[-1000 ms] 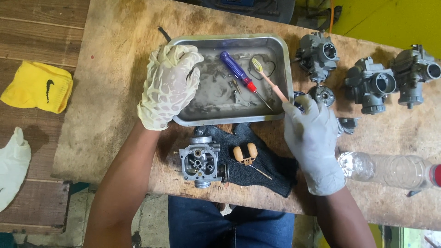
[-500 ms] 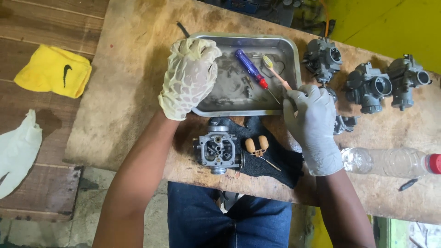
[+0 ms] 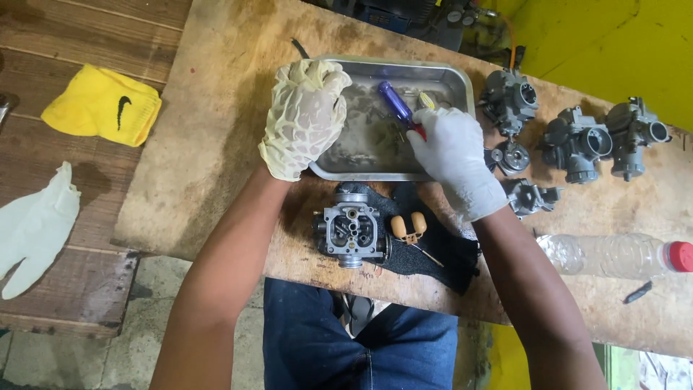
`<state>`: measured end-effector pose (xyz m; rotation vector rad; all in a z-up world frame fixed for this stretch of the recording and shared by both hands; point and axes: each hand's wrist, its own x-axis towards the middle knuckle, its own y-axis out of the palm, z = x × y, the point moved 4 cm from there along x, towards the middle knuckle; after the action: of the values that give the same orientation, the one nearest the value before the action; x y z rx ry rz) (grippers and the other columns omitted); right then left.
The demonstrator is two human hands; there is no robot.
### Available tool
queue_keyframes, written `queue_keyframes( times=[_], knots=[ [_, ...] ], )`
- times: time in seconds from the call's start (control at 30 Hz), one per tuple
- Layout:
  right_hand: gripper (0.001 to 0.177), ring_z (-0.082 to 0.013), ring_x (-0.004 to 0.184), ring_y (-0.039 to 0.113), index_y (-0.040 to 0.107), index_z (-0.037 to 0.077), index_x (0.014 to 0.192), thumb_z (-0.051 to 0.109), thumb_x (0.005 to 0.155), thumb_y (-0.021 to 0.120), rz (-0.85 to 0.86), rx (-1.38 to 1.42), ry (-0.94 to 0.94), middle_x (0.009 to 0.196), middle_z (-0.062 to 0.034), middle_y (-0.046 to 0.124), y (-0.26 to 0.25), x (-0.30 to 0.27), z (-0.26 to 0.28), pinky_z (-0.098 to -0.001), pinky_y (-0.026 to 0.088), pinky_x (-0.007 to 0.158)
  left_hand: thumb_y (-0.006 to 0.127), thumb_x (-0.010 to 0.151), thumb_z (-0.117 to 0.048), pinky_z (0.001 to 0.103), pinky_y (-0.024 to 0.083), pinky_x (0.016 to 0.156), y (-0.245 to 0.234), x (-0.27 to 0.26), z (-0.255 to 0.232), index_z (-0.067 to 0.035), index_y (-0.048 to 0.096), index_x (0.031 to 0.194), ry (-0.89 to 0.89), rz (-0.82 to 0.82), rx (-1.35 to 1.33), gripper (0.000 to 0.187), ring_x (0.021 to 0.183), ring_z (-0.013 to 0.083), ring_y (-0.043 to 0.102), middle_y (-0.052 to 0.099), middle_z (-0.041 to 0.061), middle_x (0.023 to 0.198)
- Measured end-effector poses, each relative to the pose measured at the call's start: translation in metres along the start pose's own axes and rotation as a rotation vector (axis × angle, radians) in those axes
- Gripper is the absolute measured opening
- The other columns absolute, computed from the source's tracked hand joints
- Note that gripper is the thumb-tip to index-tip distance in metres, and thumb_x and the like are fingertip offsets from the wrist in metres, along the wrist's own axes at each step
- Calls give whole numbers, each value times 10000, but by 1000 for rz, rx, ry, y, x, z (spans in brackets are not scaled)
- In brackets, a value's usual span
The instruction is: The person cleans a carburetor component using a toothbrush and a liquid solution in a metal tray. They scrub the part, rinse it, and then use a purple spray bottle to apply a cleaning agent directly onto the carburetor body.
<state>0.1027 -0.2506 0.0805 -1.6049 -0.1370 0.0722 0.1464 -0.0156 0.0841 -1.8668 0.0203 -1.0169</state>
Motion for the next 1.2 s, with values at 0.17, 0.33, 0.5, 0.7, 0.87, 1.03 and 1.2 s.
queue_keyframes(
  times=[0.17, 0.33, 0.5, 0.7, 0.87, 1.03, 1.2],
  knots=[
    [233, -334, 698, 679, 737, 113, 1028, 326, 942, 694, 114, 41, 93, 773, -108, 713, -7, 12, 5, -472, 574, 619, 699, 878, -176, 472, 454, 899, -2, 2, -2, -174, 667, 1117, -17, 15, 22, 241, 1059, 298, 561, 600, 29, 1174],
    [385, -335, 683, 687, 742, 146, 1243, 236, 885, 631, 215, 111, 177, 738, -82, 725, -14, 21, 10, -464, 590, 624, 716, 844, -161, 499, 448, 887, 3, 4, 1, -172, 666, 1105, -32, 48, 8, 266, 1065, 299, 575, 603, 37, 1184],
    [551, -147, 725, 673, 641, 106, 1400, -52, 875, 589, 82, 472, 272, 1037, -64, 760, -65, 3, 23, -242, 610, 611, 700, 818, -133, 472, 412, 941, 12, 1, 10, -164, 691, 1093, -48, 60, -21, 277, 1049, 275, 575, 630, -3, 1139],
    [362, -11, 622, 423, 718, 71, 1263, 20, 905, 697, -190, 718, 270, 919, 36, 689, -97, -25, -1, -169, 425, 543, 699, 824, -197, 457, 434, 883, 14, 0, 10, -202, 705, 1105, -48, 43, 51, 281, 1022, 299, 578, 625, 27, 1107],
    [278, -50, 675, 500, 730, 72, 1150, 39, 891, 634, -283, 702, 224, 892, 32, 670, -83, -37, -15, -203, 489, 643, 693, 861, -195, 480, 443, 885, 19, -2, 12, -189, 675, 1093, -54, 55, 31, 233, 1057, 304, 560, 599, 11, 1116],
    [270, -25, 642, 481, 735, 88, 1163, 90, 906, 652, -297, 687, 212, 857, 69, 673, -71, -41, -22, -193, 471, 627, 693, 851, -185, 480, 430, 893, 16, -1, 11, -169, 697, 1104, -43, 45, 18, 253, 1065, 295, 547, 611, 35, 1105],
    [302, 4, 633, 528, 719, 85, 1195, 82, 898, 666, -215, 840, 325, 791, 64, 633, -71, -46, -18, -143, 518, 597, 674, 878, -231, 483, 426, 879, 14, 0, 4, -212, 688, 1125, -52, 83, 62, 248, 1018, 322, 582, 595, 65, 1130]
  ],
)
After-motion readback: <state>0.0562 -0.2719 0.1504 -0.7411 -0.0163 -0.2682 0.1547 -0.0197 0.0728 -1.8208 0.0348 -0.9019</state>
